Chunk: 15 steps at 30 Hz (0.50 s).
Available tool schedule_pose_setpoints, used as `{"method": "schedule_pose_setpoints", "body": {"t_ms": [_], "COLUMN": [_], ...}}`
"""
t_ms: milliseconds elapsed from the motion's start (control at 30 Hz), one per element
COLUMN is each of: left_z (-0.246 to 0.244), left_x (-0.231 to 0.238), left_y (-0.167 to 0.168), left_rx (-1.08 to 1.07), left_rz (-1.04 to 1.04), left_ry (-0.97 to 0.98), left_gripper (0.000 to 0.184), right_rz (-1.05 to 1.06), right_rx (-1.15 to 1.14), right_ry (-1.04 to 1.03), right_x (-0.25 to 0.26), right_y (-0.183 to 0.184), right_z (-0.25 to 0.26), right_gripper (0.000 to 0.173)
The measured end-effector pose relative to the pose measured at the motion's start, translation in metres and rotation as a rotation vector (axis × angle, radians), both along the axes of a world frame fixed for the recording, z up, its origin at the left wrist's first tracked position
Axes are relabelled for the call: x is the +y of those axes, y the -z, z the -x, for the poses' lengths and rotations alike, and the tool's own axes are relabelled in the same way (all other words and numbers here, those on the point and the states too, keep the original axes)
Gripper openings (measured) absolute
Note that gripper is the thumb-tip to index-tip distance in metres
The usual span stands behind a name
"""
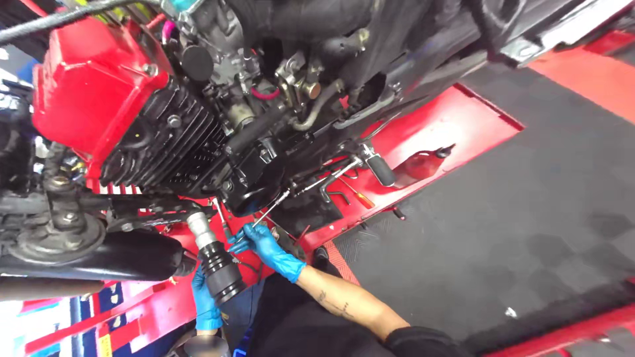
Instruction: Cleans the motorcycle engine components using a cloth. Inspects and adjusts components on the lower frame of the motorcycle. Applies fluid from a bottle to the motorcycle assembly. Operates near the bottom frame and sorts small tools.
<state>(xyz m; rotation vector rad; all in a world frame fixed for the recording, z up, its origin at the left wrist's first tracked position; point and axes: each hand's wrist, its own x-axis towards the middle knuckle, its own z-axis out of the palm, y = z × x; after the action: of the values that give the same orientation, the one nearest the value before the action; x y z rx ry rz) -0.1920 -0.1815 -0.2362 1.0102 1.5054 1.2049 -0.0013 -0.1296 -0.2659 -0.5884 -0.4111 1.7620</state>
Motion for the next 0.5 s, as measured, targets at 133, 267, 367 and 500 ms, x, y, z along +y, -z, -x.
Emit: {"method": "schedule_pose_setpoints", "body": {"t_ms": [133, 267, 367, 500], "left_z": [0.014, 0.001, 0.007, 0.03], "left_x": [0.015, 0.042, 0.056, 0.056], "left_y": [-0.001, -0.035, -0.041, -0.036], "left_rx": [0.101, -0.014, 0.112, 0.377], "left_rz": [-0.015, 0.098, 0.022, -0.291], "left_ry": [0.05, 0.015, 0.092, 0.305], "left_gripper": [0.026, 0.031, 0.028, 0.034], "right_rz": [0.007, -0.021, -0.034, -0.026], "right_rx": [-0.008, -0.008, -0.077, -0.214], "right_ry": [0.035, 0.07, 0.095, 0.175], "right_x": [0.009, 0.014, 0.014, 0.016], "right_y": [-0.007, -0.012, -0.019, -0.028], "right_z": [0.002, 0.012, 0.03, 0.05], "right_gripper": [0.042, 0.041, 0.027, 0.023]}}
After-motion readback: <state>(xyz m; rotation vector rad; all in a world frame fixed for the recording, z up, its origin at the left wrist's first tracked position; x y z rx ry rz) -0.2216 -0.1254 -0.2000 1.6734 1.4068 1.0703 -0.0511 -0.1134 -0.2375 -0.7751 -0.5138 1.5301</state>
